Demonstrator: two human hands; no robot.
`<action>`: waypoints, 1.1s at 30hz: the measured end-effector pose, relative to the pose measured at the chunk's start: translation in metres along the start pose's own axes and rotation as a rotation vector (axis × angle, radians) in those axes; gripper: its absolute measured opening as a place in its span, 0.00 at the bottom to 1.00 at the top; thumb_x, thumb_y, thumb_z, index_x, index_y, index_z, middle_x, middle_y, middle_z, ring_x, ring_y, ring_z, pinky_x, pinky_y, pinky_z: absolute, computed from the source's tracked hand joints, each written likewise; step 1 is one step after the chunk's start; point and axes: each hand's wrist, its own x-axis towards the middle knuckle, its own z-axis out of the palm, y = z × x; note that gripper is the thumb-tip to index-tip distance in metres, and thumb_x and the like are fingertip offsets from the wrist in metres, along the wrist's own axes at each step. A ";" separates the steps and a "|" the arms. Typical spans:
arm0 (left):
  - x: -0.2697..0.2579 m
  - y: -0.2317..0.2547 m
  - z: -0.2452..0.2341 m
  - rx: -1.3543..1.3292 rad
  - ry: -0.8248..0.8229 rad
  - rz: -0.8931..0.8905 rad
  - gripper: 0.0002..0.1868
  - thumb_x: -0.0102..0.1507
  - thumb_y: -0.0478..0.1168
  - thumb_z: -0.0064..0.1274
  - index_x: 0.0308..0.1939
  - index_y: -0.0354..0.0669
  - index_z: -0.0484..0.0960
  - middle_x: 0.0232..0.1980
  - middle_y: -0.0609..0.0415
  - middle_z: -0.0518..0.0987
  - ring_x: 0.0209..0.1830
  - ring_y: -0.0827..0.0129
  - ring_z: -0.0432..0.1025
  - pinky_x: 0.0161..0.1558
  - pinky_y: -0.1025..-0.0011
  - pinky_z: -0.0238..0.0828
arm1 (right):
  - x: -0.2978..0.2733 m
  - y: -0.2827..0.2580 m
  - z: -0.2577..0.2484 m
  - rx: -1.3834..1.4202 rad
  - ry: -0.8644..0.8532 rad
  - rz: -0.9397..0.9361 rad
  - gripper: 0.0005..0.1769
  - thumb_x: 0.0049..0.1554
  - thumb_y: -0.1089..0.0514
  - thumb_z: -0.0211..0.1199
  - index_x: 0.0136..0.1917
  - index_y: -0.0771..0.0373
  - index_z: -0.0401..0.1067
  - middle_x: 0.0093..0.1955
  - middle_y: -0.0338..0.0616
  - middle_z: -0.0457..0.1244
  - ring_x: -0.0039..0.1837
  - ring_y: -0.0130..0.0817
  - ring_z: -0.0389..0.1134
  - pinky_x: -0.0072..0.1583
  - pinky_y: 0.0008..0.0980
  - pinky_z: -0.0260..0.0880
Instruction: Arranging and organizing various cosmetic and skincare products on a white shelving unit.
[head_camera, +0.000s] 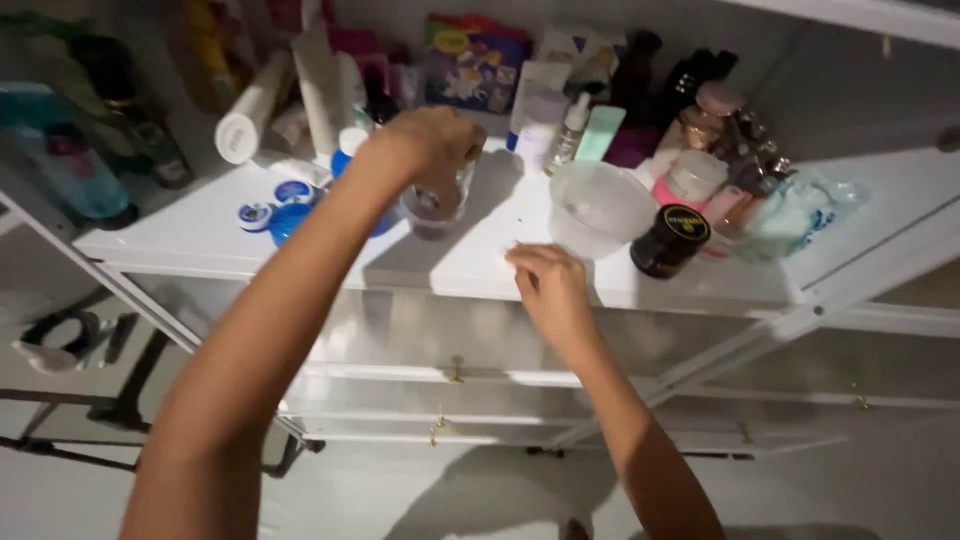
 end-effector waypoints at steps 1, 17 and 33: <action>-0.002 0.006 -0.004 -0.005 -0.004 0.000 0.37 0.35 0.45 0.78 0.47 0.44 0.81 0.48 0.44 0.82 0.51 0.48 0.77 0.47 0.55 0.76 | 0.001 0.001 -0.001 0.000 -0.005 0.003 0.11 0.52 0.70 0.63 0.48 0.67 0.80 0.54 0.51 0.72 0.56 0.48 0.73 0.59 0.41 0.73; 0.054 0.064 0.009 -0.208 0.321 0.268 0.43 0.42 0.51 0.78 0.52 0.40 0.70 0.44 0.38 0.80 0.45 0.41 0.76 0.45 0.52 0.74 | 0.010 0.016 0.018 0.015 0.101 -0.078 0.08 0.53 0.73 0.63 0.47 0.69 0.77 0.51 0.50 0.70 0.53 0.49 0.72 0.53 0.41 0.74; 0.078 0.121 0.046 -0.493 0.577 0.277 0.59 0.40 0.54 0.79 0.68 0.40 0.63 0.61 0.33 0.74 0.53 0.37 0.74 0.49 0.50 0.72 | -0.011 0.006 -0.031 -0.091 0.263 -0.156 0.10 0.58 0.69 0.65 0.54 0.69 0.76 0.54 0.52 0.70 0.58 0.49 0.72 0.60 0.41 0.73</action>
